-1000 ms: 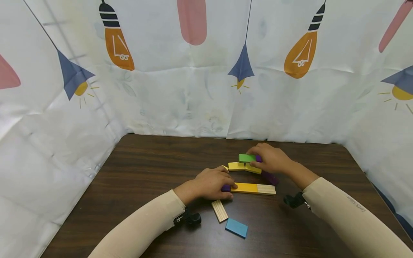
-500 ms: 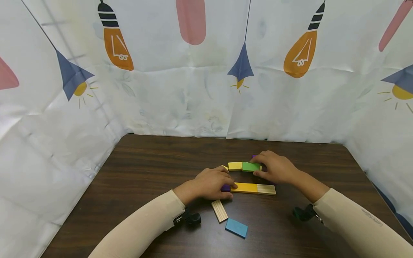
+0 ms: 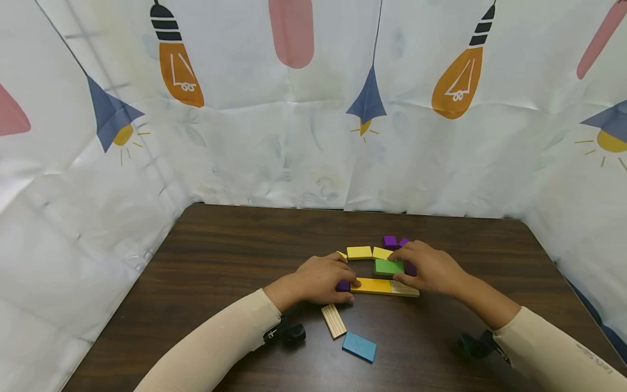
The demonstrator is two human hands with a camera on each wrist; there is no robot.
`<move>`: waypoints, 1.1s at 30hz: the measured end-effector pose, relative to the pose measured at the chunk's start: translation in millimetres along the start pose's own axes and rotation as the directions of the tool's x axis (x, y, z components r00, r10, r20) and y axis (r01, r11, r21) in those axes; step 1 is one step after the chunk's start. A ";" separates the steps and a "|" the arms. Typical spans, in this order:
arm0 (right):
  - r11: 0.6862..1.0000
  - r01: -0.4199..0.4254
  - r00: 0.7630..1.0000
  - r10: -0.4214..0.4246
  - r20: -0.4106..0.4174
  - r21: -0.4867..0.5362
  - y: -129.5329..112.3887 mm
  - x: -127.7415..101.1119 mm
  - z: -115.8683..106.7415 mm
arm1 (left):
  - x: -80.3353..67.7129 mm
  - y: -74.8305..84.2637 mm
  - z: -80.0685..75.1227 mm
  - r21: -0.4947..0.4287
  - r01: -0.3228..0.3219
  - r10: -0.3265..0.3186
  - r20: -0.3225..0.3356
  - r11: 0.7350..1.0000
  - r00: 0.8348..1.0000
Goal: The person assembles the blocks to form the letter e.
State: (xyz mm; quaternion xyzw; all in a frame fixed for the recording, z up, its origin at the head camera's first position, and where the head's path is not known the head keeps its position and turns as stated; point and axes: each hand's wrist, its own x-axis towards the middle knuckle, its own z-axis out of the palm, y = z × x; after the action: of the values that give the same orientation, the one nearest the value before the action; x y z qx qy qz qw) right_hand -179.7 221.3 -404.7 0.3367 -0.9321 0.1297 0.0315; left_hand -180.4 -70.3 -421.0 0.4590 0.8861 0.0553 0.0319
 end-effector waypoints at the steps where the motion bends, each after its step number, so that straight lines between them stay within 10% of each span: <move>1: 1.000 0.002 1.000 -0.002 -0.006 -0.001 -0.9 -2.3 0.2 | 0.1 0.0 0.1 0.002 -0.002 0.002 -0.001 1.000 1.000; 33: 0.998 0.042 0.998 -0.040 -0.049 0.051 -17.5 -51.7 12.6 | 0.8 0.8 0.8 0.005 0.018 -0.018 0.021 1.000 1.000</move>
State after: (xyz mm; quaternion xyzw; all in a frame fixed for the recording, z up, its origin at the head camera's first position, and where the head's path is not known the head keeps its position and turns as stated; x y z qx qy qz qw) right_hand -128.3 237.1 -420.5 0.3532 -0.9203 0.1613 0.0477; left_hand -180.2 -69.1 -421.7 0.4517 0.8899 0.0482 0.0407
